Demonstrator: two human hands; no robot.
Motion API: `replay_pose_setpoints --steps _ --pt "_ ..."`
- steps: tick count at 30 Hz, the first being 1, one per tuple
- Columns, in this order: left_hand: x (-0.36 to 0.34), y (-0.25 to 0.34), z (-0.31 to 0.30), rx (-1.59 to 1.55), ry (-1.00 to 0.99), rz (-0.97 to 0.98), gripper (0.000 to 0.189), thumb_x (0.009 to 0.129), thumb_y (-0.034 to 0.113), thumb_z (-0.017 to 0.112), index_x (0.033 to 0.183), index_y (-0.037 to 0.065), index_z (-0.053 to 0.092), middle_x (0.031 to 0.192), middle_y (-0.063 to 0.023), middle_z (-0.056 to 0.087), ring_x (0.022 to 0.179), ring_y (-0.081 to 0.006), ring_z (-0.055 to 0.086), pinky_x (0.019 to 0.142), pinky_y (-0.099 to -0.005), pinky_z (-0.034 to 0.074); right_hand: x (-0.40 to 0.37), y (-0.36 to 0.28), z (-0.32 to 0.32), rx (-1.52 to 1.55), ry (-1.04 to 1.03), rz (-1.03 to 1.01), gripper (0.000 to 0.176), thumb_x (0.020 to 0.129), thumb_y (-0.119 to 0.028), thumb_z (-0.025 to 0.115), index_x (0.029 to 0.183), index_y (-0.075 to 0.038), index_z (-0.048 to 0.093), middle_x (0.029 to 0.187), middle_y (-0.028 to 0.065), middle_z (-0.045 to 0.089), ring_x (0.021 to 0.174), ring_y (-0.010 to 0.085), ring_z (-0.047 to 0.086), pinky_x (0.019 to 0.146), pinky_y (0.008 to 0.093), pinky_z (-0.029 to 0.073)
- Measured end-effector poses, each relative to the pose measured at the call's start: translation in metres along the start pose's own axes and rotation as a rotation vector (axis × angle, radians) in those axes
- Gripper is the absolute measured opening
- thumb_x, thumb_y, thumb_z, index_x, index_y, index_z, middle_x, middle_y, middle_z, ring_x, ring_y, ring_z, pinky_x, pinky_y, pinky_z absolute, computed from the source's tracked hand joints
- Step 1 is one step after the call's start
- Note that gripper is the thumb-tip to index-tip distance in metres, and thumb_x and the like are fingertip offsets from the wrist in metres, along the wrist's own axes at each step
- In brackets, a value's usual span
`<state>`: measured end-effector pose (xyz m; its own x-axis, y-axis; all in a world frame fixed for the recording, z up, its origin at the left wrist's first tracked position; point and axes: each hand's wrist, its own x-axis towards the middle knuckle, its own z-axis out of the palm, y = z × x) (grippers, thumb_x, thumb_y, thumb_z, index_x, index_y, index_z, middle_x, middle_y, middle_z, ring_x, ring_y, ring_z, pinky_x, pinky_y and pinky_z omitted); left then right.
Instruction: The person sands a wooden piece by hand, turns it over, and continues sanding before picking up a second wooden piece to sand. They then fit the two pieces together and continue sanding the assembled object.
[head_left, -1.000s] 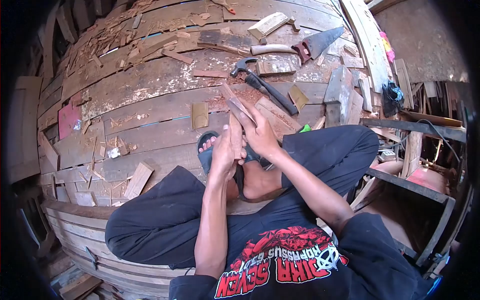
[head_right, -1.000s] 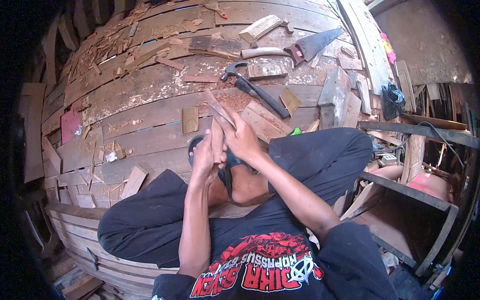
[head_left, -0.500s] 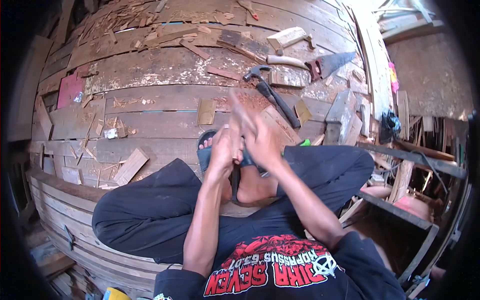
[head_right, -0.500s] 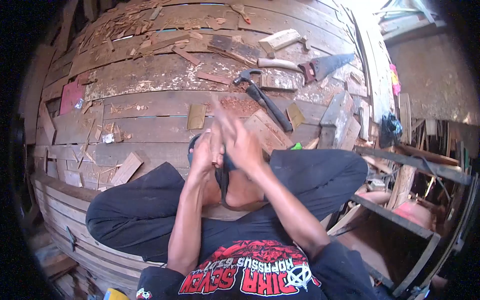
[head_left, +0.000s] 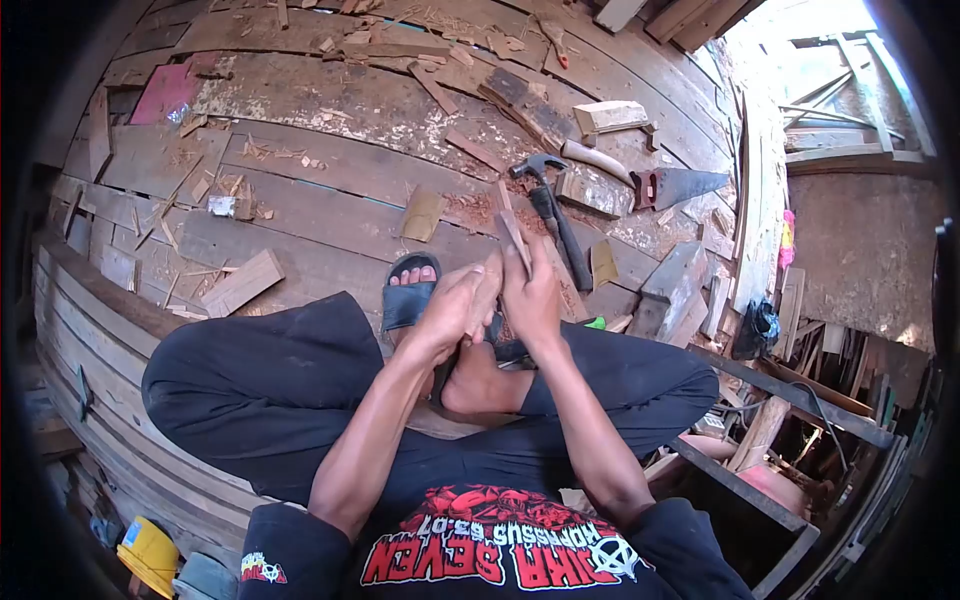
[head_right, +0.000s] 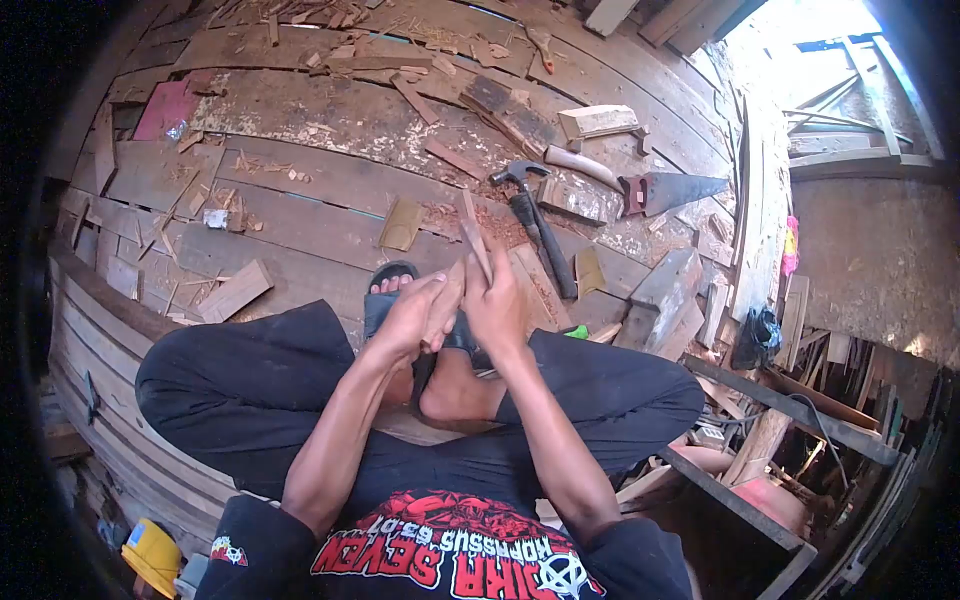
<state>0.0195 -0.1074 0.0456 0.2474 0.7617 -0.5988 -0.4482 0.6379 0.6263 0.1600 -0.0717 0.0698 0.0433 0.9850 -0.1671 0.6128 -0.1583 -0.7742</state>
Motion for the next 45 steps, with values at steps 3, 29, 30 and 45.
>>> replay_pose_setpoints --steps 3,29,30,45 --pt "0.007 0.005 -0.011 0.037 0.037 0.011 0.042 0.112 0.034 0.033 0.100 0.003 0.060 0.062 -0.0059 0.056 0.038 -0.0140 0.048 0.035 -0.0275 0.037 -0.040 -0.001 0.016 0.050 0.006 -0.284 0.036 0.102 -0.017 0.060 0.137 -0.009 0.059 0.093 0.0259 0.073 0.085 0.0460 0.072 0.069 0.0521 0.055" --pt "0.012 0.031 -0.012 -0.261 0.009 0.032 0.047 0.111 0.050 0.041 0.122 0.007 0.056 0.067 -0.0065 0.056 0.044 -0.0152 0.050 0.041 -0.0273 0.041 0.089 0.063 -0.056 0.432 0.264 0.053 0.045 0.108 -0.045 0.056 0.134 -0.008 0.058 0.075 -0.0043 0.050 0.059 0.0042 0.043 0.051 0.0240 0.030" --pt "0.011 0.031 -0.015 -0.279 -0.011 0.080 0.049 0.111 0.051 0.041 0.126 0.006 0.055 0.067 -0.0063 0.056 0.045 -0.0153 0.051 0.042 -0.0275 0.042 0.081 0.067 -0.043 0.471 0.247 0.099 0.047 0.107 -0.046 0.057 0.136 -0.009 0.059 0.072 -0.0052 0.049 0.056 0.0029 0.042 0.048 0.0231 0.028" --pt "0.004 0.048 -0.006 -0.249 0.251 0.217 0.028 0.104 0.033 0.057 0.111 0.007 0.051 0.079 -0.0010 0.053 0.066 -0.0132 0.055 0.058 -0.0343 0.052 -0.009 0.057 -0.018 0.970 0.100 0.202 0.041 0.108 -0.031 0.058 0.138 -0.003 0.057 0.093 0.0007 0.056 0.071 0.0067 0.049 0.061 0.0232 0.042"
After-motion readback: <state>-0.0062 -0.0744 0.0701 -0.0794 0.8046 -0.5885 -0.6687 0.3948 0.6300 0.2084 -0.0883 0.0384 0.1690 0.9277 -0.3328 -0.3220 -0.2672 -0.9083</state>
